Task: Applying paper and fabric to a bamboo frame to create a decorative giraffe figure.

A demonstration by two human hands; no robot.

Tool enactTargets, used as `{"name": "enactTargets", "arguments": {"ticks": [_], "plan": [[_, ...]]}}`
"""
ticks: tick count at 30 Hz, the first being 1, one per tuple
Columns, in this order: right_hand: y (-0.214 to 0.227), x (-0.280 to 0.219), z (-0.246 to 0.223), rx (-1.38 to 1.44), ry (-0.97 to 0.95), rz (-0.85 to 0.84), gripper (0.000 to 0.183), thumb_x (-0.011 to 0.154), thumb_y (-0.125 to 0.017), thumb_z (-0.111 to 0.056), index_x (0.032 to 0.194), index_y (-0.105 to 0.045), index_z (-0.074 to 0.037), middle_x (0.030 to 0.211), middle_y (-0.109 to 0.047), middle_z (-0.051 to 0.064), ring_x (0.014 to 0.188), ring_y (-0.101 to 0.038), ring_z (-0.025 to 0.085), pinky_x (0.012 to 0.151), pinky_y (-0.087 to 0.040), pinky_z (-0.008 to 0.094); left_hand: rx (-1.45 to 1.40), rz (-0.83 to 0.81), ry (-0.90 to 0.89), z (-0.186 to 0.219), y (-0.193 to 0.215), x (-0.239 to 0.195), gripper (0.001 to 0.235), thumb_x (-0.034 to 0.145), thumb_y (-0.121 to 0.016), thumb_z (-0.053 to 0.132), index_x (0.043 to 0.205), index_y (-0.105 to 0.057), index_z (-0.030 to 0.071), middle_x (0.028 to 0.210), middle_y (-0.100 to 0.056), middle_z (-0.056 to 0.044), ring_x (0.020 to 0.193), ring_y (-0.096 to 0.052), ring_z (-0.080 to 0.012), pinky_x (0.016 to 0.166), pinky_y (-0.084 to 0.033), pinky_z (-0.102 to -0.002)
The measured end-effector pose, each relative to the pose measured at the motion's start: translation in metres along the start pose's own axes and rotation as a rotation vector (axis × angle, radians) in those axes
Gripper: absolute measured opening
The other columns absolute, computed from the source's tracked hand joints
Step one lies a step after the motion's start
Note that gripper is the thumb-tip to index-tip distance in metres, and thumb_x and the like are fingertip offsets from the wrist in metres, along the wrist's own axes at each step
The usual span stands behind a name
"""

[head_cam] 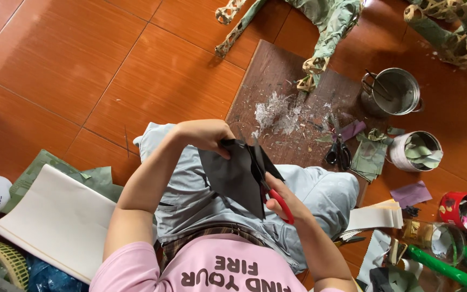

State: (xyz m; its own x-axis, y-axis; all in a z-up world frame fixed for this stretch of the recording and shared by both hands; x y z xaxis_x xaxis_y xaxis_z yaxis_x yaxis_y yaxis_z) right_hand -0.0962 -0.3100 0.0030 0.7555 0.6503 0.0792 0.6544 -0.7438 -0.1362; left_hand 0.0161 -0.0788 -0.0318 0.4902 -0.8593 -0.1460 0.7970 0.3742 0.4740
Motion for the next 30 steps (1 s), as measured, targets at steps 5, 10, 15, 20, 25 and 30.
{"name": "enactTargets", "arguments": {"ticks": [5,10,15,20,25,30], "plan": [[0.042,-0.042,0.123,-0.024,-0.184,0.046,0.092,0.072,-0.072,-0.080,0.112,-0.057,0.001,0.087,-0.051,-0.002,0.078,-0.045,0.008,0.063,-0.037,0.024,0.025,-0.004,0.023,0.000,-0.001,0.001,0.027,0.081,-0.082,0.018,0.098,-0.071,0.001,0.080,-0.069,-0.019,0.067,-0.063,-0.0197,0.067,-0.052,-0.037],[0.022,-0.021,0.074,-0.030,-0.051,0.058,0.091,0.074,-0.071,-0.081,0.120,-0.058,-0.003,0.095,-0.055,-0.004,0.087,-0.048,0.003,0.071,-0.041,0.021,0.078,-0.007,0.052,0.000,-0.004,-0.002,0.026,0.081,-0.082,0.018,0.101,-0.072,0.004,0.081,-0.068,-0.019,0.065,-0.062,-0.0261,0.066,-0.051,-0.038],[0.036,-0.050,0.079,0.021,0.074,0.136,0.094,0.070,-0.073,-0.079,0.121,-0.063,-0.001,0.084,-0.061,0.002,0.074,-0.061,0.009,0.065,-0.048,0.025,0.126,0.136,-0.030,-0.001,0.018,-0.029,0.027,0.080,-0.083,0.016,0.104,-0.073,0.006,0.085,-0.068,-0.020,0.071,-0.064,-0.0259,0.067,-0.050,-0.038],[0.044,-0.066,0.031,0.066,0.137,0.117,0.089,0.079,-0.076,-0.072,0.128,-0.057,0.000,0.095,-0.061,0.005,0.088,-0.059,0.014,0.081,-0.049,0.030,-0.004,0.483,-0.015,-0.039,0.043,-0.087,0.027,0.080,-0.087,0.011,0.099,-0.069,0.002,0.082,-0.070,-0.013,0.074,-0.058,-0.0144,0.069,-0.053,-0.032],[0.051,-0.072,0.042,0.057,0.026,0.097,0.089,0.076,-0.076,-0.070,0.126,-0.062,0.002,0.092,-0.062,0.005,0.078,-0.058,0.013,0.070,-0.049,0.030,-0.287,0.599,-0.033,-0.100,0.047,-0.118,0.022,0.077,-0.085,0.005,0.092,-0.070,0.000,0.079,-0.070,-0.001,0.075,-0.059,-0.0054,0.069,-0.056,-0.028],[0.049,-0.067,0.051,0.125,0.016,0.030,0.089,0.076,-0.079,-0.066,0.129,-0.062,0.003,0.091,-0.063,0.006,0.077,-0.058,0.014,0.067,-0.049,0.030,-0.262,0.678,-0.073,-0.167,0.041,-0.130,0.030,0.084,-0.083,0.013,0.073,-0.057,0.003,0.065,-0.052,0.001,0.066,-0.044,-0.0062,0.055,-0.042,-0.029]]}}
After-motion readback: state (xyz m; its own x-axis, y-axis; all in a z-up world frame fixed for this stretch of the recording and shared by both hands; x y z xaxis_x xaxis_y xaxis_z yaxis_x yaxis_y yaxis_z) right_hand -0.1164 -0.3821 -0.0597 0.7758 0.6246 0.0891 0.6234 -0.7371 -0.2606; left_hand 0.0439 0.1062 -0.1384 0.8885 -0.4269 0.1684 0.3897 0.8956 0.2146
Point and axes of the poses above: each hand's wrist, its own x-axis towards the middle knuckle, its own y-axis out of the back of the hand, z = x × y, the point moved 3 cm from there along x, towards the middle knuckle
